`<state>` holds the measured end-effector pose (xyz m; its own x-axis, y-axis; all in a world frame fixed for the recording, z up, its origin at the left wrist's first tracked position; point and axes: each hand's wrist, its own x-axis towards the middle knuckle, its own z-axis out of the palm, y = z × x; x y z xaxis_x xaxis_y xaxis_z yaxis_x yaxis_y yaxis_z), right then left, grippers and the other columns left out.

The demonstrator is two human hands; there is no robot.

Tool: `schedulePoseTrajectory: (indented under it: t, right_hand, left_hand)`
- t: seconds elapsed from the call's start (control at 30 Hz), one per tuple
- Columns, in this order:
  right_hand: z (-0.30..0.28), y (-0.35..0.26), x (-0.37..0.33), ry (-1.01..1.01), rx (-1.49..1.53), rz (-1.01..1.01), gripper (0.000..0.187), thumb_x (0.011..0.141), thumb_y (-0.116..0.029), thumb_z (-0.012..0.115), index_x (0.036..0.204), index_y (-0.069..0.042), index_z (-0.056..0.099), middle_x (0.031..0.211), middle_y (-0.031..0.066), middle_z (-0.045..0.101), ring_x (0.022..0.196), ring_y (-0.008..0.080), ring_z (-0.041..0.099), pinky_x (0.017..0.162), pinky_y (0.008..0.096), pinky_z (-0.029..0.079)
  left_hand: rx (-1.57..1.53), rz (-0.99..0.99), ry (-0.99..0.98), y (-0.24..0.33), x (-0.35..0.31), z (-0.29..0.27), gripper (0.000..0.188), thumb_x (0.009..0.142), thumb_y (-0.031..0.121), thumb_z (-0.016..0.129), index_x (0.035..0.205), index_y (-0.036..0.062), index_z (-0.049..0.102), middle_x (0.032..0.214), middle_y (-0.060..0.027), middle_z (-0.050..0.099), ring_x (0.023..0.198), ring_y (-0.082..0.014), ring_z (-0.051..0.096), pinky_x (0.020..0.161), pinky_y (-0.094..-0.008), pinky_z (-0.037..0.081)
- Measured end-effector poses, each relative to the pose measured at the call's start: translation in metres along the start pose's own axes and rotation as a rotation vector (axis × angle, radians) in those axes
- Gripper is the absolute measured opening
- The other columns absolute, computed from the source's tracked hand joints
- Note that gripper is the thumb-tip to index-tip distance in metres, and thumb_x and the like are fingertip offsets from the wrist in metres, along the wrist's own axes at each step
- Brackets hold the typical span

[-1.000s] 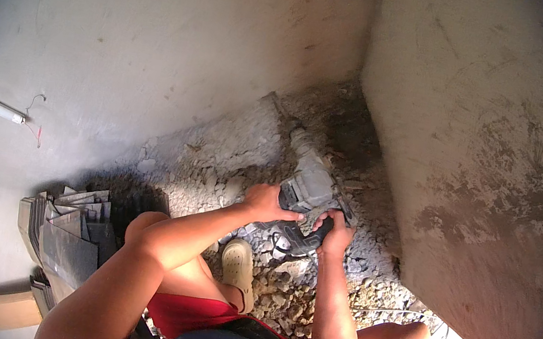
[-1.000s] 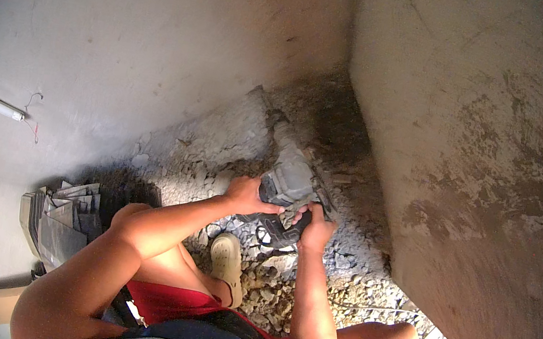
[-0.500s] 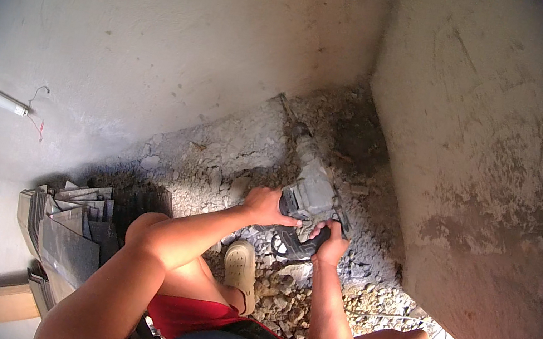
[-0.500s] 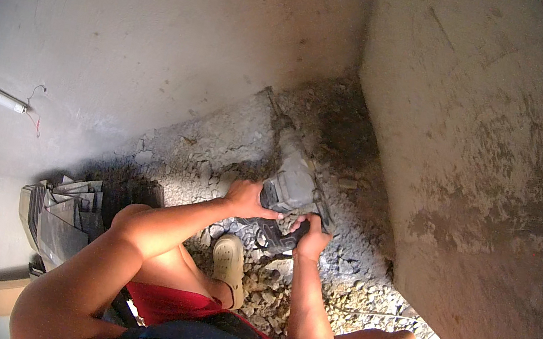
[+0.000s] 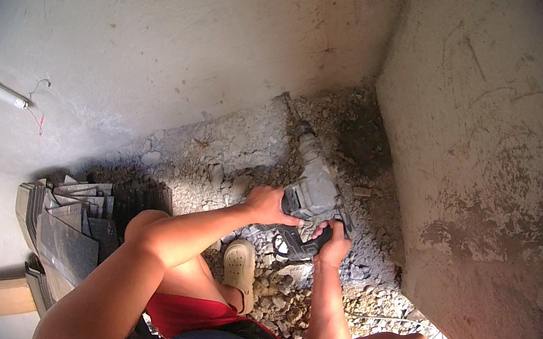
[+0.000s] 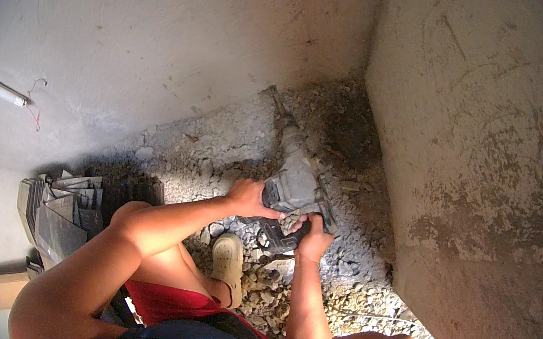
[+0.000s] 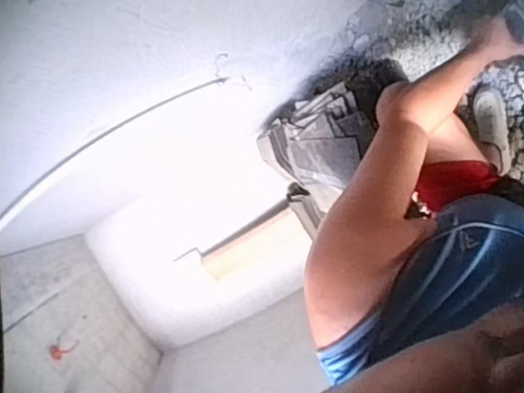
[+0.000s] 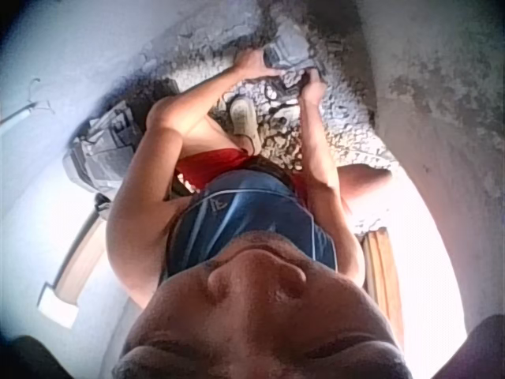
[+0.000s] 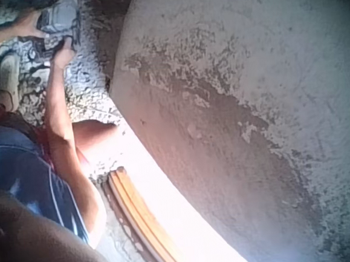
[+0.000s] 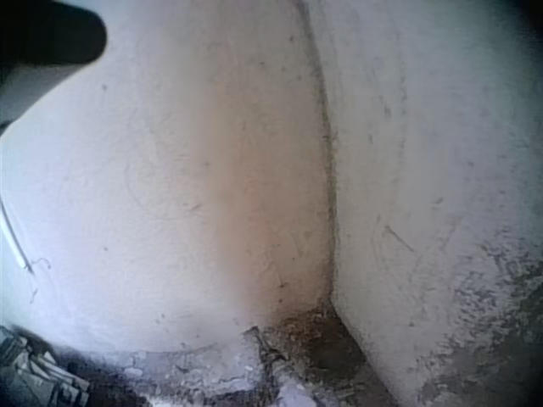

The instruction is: The person uses a rotary hammer to break up a concrete floor in a corner of a room. They clear loose debris by hand, then repeatedly operate the tool against the floor surface, generating dust and rubble.

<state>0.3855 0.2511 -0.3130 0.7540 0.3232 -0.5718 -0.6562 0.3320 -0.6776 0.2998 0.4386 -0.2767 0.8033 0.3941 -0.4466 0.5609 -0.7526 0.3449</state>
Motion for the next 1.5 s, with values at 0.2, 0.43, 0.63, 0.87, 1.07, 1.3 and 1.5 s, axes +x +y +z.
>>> schedulePoseTrajectory:
  t: [0.2,0.43,0.63,0.87,1.07,1.3,1.5]
  right_hand:
    - [0.015,-0.014,-0.008,-0.009,-0.019,-0.046,0.014,0.087,-0.008,0.060,0.079,0.003,0.059,0.068,0.0136,0.061,0.050,0.0233,0.058,0.047,0.0360,0.048]
    - [0.033,-0.034,-0.016,0.001,-0.029,-0.019,0.010,0.086,-0.002,0.062,0.079,0.005,0.061,0.067,0.0133,0.063,0.050,0.0234,0.059,0.047,0.0358,0.048]
    - [0.048,-0.046,-0.024,-0.050,-0.049,-0.072,0.010,0.087,0.000,0.062,0.078,0.005,0.061,0.066,0.0124,0.062,0.050,0.0212,0.058,0.047,0.0344,0.047]
    - [0.059,-0.044,-0.029,-0.044,-0.044,-0.083,0.011,0.087,0.000,0.061,0.077,0.005,0.061,0.065,0.0110,0.062,0.049,0.0198,0.057,0.047,0.0336,0.046]
    - [0.067,-0.053,-0.031,-0.044,-0.049,-0.112,0.013,0.086,0.001,0.061,0.074,0.004,0.061,0.065,0.0110,0.062,0.049,0.0197,0.058,0.046,0.0342,0.046]
    - [0.067,-0.055,-0.014,-0.095,-0.114,-0.172,0.014,0.085,-0.002,0.062,0.072,0.003,0.062,0.065,0.0112,0.063,0.049,0.0199,0.058,0.045,0.0338,0.045]
    - [0.085,-0.095,0.010,-0.180,-0.284,-0.191,0.016,0.084,-0.008,0.064,0.072,0.002,0.063,0.065,0.0102,0.064,0.050,0.0198,0.058,0.048,0.0340,0.045]
  left_hand:
    - [-0.140,0.036,0.073,-0.001,-0.003,-0.002,0.096,0.058,0.077,0.083,0.103,-0.0072,0.071,0.091,-0.0268,0.074,0.089,-0.0416,0.074,0.084,-0.0477,0.058]
    - [-0.185,0.013,0.082,0.002,-0.007,-0.013,0.090,0.059,0.073,0.085,0.101,-0.0046,0.072,0.090,-0.0246,0.074,0.088,-0.0392,0.074,0.082,-0.0448,0.058]
    - [-0.234,-0.004,0.069,0.000,-0.009,-0.019,0.086,0.061,0.071,0.085,0.112,0.0025,0.072,0.098,-0.0211,0.076,0.094,-0.0385,0.074,0.086,-0.0452,0.057]
    - [-0.308,0.125,0.172,-0.004,-0.013,-0.025,0.082,0.062,0.067,0.087,0.105,-0.0018,0.072,0.095,-0.0218,0.075,0.091,-0.0374,0.074,0.084,-0.0440,0.057]
    - [-0.252,0.044,0.094,-0.005,-0.009,-0.031,0.083,0.063,0.067,0.087,0.108,-0.0005,0.072,0.098,-0.0215,0.075,0.093,-0.0364,0.073,0.086,-0.0436,0.056]
    - [-0.274,0.021,0.038,-0.004,0.003,-0.028,0.087,0.063,0.074,0.083,0.110,0.0017,0.073,0.102,-0.0214,0.075,0.097,-0.0369,0.073,0.087,-0.0436,0.056]
    - [-0.373,-0.021,0.079,0.008,0.021,-0.030,0.080,0.070,0.069,0.082,0.117,0.0038,0.073,0.105,-0.0180,0.076,0.100,-0.0293,0.072,0.091,-0.0410,0.053]
